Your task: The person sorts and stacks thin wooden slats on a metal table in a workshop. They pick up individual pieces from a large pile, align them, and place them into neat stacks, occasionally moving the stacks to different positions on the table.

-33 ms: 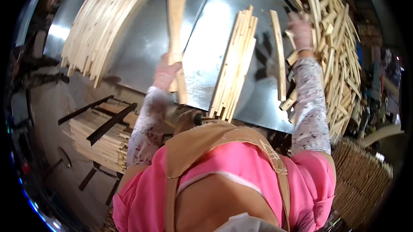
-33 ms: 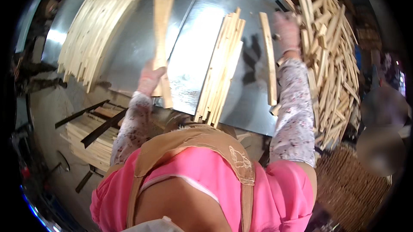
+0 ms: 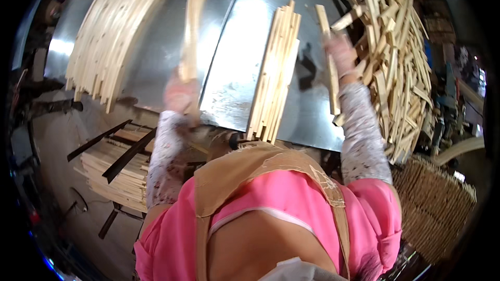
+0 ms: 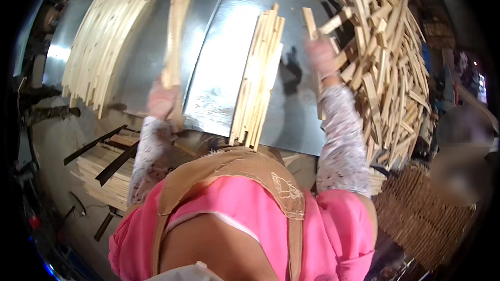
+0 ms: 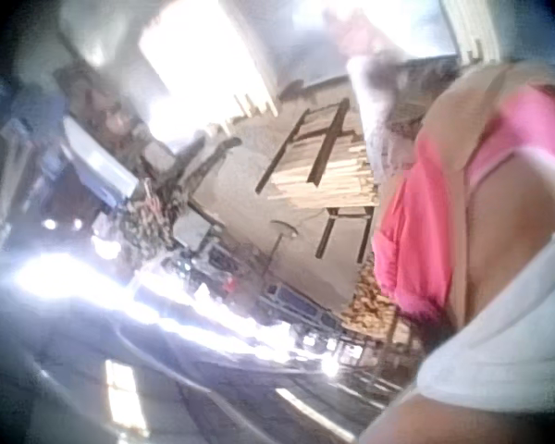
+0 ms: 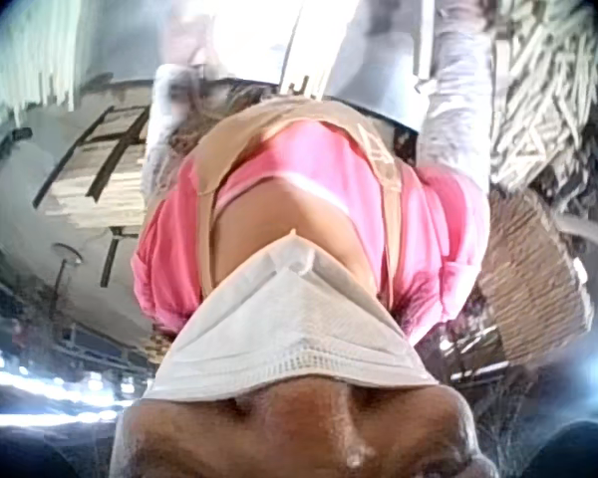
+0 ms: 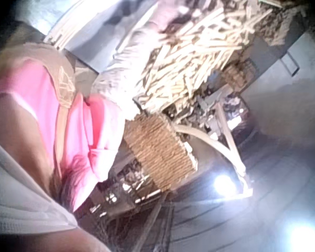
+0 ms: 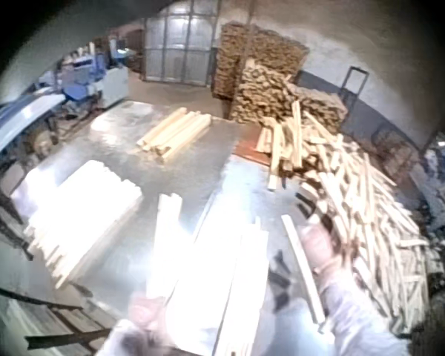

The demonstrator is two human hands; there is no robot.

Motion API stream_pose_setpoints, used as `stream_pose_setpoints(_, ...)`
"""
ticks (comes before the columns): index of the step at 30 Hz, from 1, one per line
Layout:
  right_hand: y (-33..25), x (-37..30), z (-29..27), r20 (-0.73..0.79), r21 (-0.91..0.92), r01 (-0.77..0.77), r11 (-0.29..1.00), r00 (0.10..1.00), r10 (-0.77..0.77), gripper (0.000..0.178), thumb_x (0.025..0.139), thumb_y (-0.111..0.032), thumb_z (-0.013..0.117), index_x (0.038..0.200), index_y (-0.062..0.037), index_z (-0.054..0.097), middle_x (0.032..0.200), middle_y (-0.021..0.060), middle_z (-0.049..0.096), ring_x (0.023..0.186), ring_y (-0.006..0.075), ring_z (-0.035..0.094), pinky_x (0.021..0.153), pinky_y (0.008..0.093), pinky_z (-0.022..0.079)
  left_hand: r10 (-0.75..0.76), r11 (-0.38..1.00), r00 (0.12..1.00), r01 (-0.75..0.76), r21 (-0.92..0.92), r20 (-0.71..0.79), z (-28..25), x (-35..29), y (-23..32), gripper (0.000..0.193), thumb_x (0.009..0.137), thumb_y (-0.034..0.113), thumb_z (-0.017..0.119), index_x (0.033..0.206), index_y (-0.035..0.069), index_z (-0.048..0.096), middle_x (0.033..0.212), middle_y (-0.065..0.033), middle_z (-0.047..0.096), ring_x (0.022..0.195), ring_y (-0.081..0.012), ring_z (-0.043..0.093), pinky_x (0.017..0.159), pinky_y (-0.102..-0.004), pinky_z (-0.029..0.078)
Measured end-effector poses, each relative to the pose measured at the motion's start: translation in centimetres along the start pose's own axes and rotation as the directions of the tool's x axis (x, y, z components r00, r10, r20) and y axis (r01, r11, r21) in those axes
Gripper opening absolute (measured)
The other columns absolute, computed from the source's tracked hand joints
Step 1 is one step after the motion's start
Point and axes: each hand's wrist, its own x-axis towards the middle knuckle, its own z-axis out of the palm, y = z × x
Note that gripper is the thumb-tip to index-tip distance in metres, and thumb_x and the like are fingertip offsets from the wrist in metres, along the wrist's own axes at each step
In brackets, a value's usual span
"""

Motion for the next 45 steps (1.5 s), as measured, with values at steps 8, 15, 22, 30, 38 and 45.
stream_pose_setpoints(8, 16.0, -15.1, 4.5, -0.14, -0.664, -0.256, 0.702, 0.966, 0.219, 0.074, 0.093, -0.042, 0.073, 0.155, -0.0128, 0.047, 0.145, 0.0213, 0.062, 0.133, 0.0429, 0.06, 0.109, 0.0513, 0.051, 0.043, 0.712, 0.997, 0.011, 0.702, -0.059, -4.9, -0.7, -5.0, 0.077, 0.088, 0.033, 0.076, 0.156, 0.011, 0.046, 0.154, -0.0227, 0.054, 0.14, -0.0416, 0.055, 0.114, -0.0505, 0.048)
stream_pose_setpoints(15, 12.0, -14.8, 2.7, 0.267, -0.316, -0.453, 0.834, 0.801, 0.536, 0.07, 0.092, -0.031, 0.074, 0.154, -0.0108, 0.049, 0.129, 0.0294, 0.069, 0.123, 0.042, 0.068, 0.106, 0.0495, 0.055, 0.339, 0.932, 0.91, -0.36, 0.047, 0.238, 10.5, -4.5, -1.3, 0.082, 0.097, 0.046, 0.069, 0.158, -0.002, 0.043, 0.155, -0.026, 0.052, 0.147, -0.039, 0.049, 0.124, -0.045, 0.039)
stream_pose_setpoints(22, 7.2, -23.4, 8.7, 0.546, -0.032, -0.104, 0.994, 0.831, 0.105, 0.058, 0.103, -0.042, 0.057, 0.146, -0.0026, 0.058, 0.116, 0.0232, 0.075, 0.107, 0.0415, 0.072, 0.093, 0.0501, 0.057, 0.457, 0.822, 0.81, -0.542, 0.174, 0.367, 18.3, -4.6, 2.4, 0.093, 0.09, 0.057, 0.073, 0.158, 0.001, 0.042, 0.146, -0.0275, 0.056, 0.133, -0.0413, 0.056, 0.115, -0.049, 0.045)
stream_pose_setpoints(30, 4.9, 1.7, 10.4, -0.068, -0.227, 0.271, 0.936, 0.954, -0.293, 0.054, 0.096, -0.038, 0.06, 0.141, -0.0087, 0.06, 0.114, 0.0202, 0.071, 0.106, 0.0412, 0.068, 0.096, 0.0536, 0.054, 0.213, 0.977, 0.86, -0.183, -0.109, 0.463, 15.7, -5.9, 9.5, 0.072, 0.077, 0.023, 0.089, 0.139, 0.004, 0.058, 0.118, -0.0255, 0.071, 0.121, -0.0419, 0.063, 0.107, -0.0517, 0.051)
stream_pose_setpoints(38, 2.4, 15.7, 13.4, 0.376, -0.097, 0.086, 0.992, 0.926, -0.043, 0.043, 0.102, -0.04, 0.063, 0.118, -0.0004, 0.073, 0.104, 0.0225, 0.074, 0.112, 0.0416, 0.068, 0.097, 0.0482, 0.054, 0.214, 0.925, 0.912, -0.304, 0.227, 0.349, 17.8, -4.8, 4.1, 0.093, 0.088, 0.037, 0.089, 0.162, 0.009, 0.04, 0.144, -0.0217, 0.054, 0.133, -0.0392, 0.055, 0.117, -0.0463, 0.045)
stream_pose_setpoints(45, -3.7, -2.4, 8.0, 0.215, 0.609, 0.17, 0.774, 0.905, -0.368, 0.044, 0.102, -0.041, 0.062, 0.129, -0.0063, 0.067, 0.103, 0.0164, 0.076, 0.109, 0.0314, 0.07, 0.091, 0.0468, 0.057, 0.509, 0.859, 0.823, -0.463, -0.22, 0.253, 17.9, -4.3, 1.1, 0.067, 0.111, 0.054, 0.051, 0.155, 0.003, 0.053, 0.143, -0.0213, 0.058, 0.134, -0.0334, 0.057, 0.115, -0.0457, 0.043)
